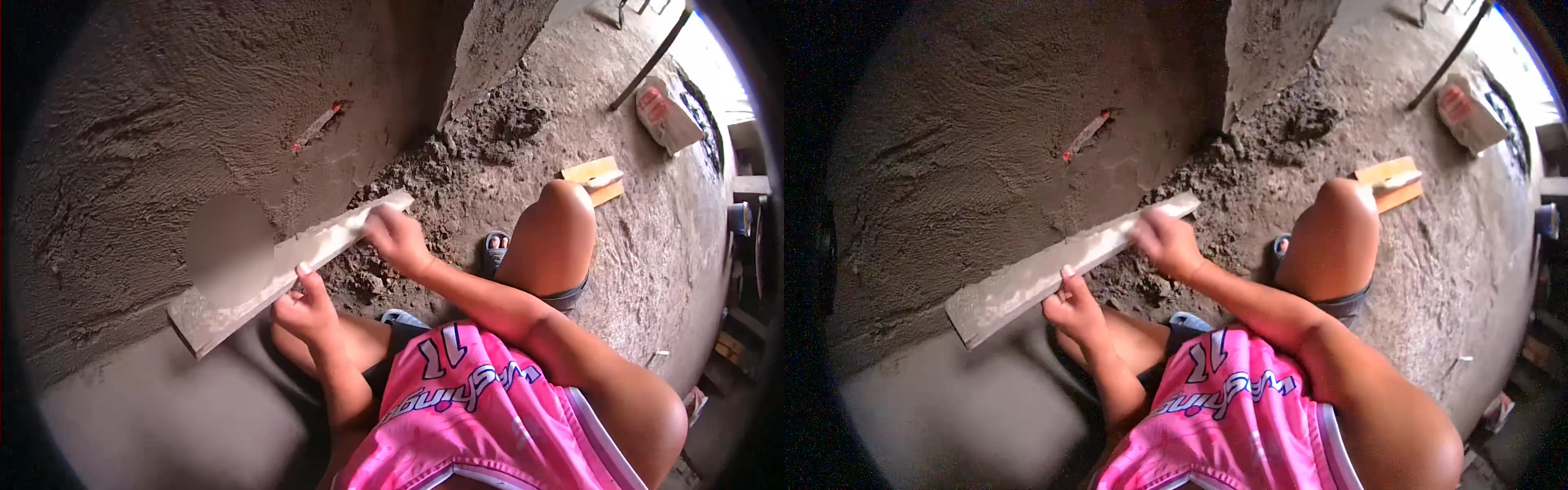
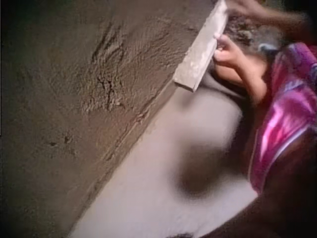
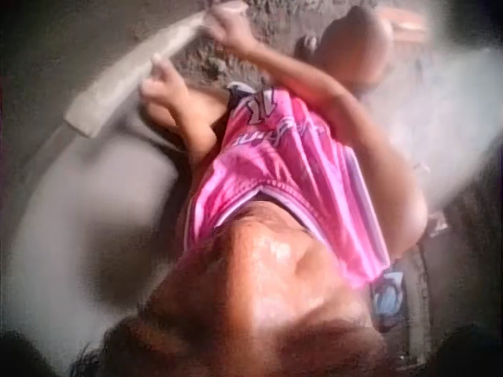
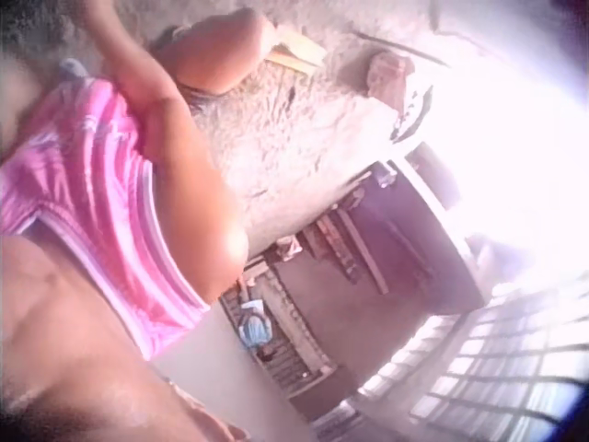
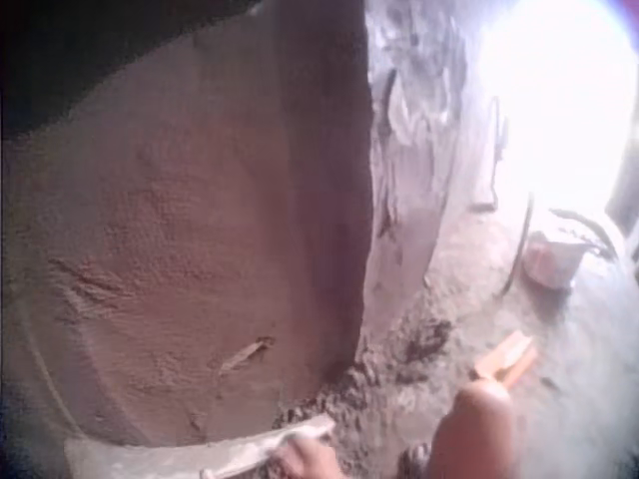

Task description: The person smooths a wet concrete mixture onto a wall using a long wooden screed board, repeatedly sliding it across the surface to level the plaster.

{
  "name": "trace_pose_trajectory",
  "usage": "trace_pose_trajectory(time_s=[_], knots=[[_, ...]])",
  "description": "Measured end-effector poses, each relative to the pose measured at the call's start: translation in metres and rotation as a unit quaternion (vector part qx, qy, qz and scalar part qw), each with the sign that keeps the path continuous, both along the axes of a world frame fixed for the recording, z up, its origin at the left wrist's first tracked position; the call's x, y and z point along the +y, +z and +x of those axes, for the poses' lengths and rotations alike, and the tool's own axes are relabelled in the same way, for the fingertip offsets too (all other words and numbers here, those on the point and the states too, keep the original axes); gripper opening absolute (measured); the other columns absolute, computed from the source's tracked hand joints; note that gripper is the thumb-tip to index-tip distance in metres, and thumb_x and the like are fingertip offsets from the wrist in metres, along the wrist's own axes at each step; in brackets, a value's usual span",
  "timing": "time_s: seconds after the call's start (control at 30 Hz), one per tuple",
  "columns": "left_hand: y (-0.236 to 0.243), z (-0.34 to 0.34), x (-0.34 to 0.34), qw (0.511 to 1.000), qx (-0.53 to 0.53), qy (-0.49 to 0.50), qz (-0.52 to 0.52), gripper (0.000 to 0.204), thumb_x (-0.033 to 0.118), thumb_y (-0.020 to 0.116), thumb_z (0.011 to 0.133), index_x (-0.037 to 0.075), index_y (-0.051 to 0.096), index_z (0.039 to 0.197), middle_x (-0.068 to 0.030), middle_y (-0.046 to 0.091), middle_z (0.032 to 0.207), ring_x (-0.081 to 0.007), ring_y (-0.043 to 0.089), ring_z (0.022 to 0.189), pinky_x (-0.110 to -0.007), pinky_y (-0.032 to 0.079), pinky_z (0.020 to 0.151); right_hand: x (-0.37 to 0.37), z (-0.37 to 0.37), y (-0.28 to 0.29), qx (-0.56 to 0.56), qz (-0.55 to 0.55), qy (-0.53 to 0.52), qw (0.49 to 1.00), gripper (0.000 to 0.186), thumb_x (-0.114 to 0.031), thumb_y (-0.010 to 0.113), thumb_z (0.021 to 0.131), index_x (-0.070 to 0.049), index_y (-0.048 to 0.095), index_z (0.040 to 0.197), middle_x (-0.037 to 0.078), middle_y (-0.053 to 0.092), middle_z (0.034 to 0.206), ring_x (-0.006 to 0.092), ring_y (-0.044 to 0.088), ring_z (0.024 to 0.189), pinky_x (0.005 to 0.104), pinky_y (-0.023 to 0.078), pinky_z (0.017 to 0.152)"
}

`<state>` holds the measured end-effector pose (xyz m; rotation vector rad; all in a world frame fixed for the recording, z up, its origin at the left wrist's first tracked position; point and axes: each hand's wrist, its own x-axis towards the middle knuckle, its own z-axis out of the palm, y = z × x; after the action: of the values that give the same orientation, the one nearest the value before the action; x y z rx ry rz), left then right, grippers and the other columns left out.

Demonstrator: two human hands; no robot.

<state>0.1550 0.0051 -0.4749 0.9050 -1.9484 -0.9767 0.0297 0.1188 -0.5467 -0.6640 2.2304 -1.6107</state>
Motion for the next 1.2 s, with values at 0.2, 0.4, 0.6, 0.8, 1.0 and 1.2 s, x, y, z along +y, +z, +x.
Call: trace_pose_trajectory(time_s=[0.2,0.4,0.6,0.8,1.0,1.2], knots=[[0.024,0.004,0.006,0.986,0.035,0.165,-0.014,0.024,0.017,0.058,0.090,-0.006,0.056,0.081,-0.0072,0.059,0.068,-0.0134,0.053,0.060,-0.026,0.043,0.055,-0.033,-0.004,-0.132,-0.646,0.021,-0.181,0.741,0.044,-0.043,0.037,0.095,-0.002,0.048,0.106,0.010,0.058,0.090,0.0212,0.057,0.081,0.0417,0.048,0.076],[0.077,0.019,-0.025,0.975,-0.030,0.186,-0.115,0.028,0.018,0.055,0.092,-0.006,0.053,0.078,-0.0080,0.055,0.066,-0.0123,0.048,0.055,-0.027,0.042,0.052,-0.074,0.014,-0.186,-0.769,-0.132,-0.093,0.619,0.038,-0.043,0.039,0.096,-0.006,0.048,0.088,0.008,0.054,0.075,0.0223,0.060,0.071,0.0427,0.054,0.068],[0.102,0.043,-0.062,0.955,-0.095,0.261,-0.102,0.035,0.026,0.058,0.092,-0.001,0.050,0.071,-0.0073,0.055,0.060,-0.0097,0.046,0.052,-0.024,0.034,0.048,-0.123,0.031,-0.175,-0.807,-0.156,-0.045,0.568,0.026,-0.031,0.044,0.094,-0.007,0.049,0.099,0.007,0.053,0.081,0.0218,0.058,0.072,0.0424,0.054,0.067],[0.101,0.006,-0.070,0.952,-0.143,0.247,-0.113,0.037,0.029,0.060,0.091,0.001,0.050,0.068,-0.0060,0.057,0.060,-0.0083,0.044,0.050,-0.023,0.031,0.047,-0.133,0.020,-0.175,-0.812,-0.151,-0.053,0.561,0.024,-0.023,0.038,0.091,-0.008,0.052,0.105,0.007,0.055,0.084,0.0197,0.057,0.068,0.0385,0.055,0.060],[0.087,-0.015,-0.068,0.952,-0.156,0.245,-0.092,0.040,0.032,0.061,0.089,0.003,0.048,0.066,-0.0055,0.055,0.056,-0.0080,0.042,0.048,-0.023,0.030,0.045,-0.133,-0.015,-0.192,-0.807,-0.186,-0.094,0.553,0.026,-0.021,0.037,0.090,-0.008,0.054,0.105,0.008,0.059,0.083,0.0177,0.058,0.066,0.0360,0.056,0.058],[0.084,-0.022,-0.060,0.956,-0.132,0.253,-0.064,0.039,0.032,0.060,0.089,0.005,0.047,0.065,-0.0045,0.053,0.055,-0.0080,0.040,0.047,-0.024,0.028,0.045,-0.123,-0.034,-0.190,-0.798,-0.182,-0.118,0.563,0.027,-0.024,0.038,0.091,-0.007,0.054,0.105,0.008,0.061,0.081,0.0194,0.055,0.055,0.0351,0.054,0.050]])
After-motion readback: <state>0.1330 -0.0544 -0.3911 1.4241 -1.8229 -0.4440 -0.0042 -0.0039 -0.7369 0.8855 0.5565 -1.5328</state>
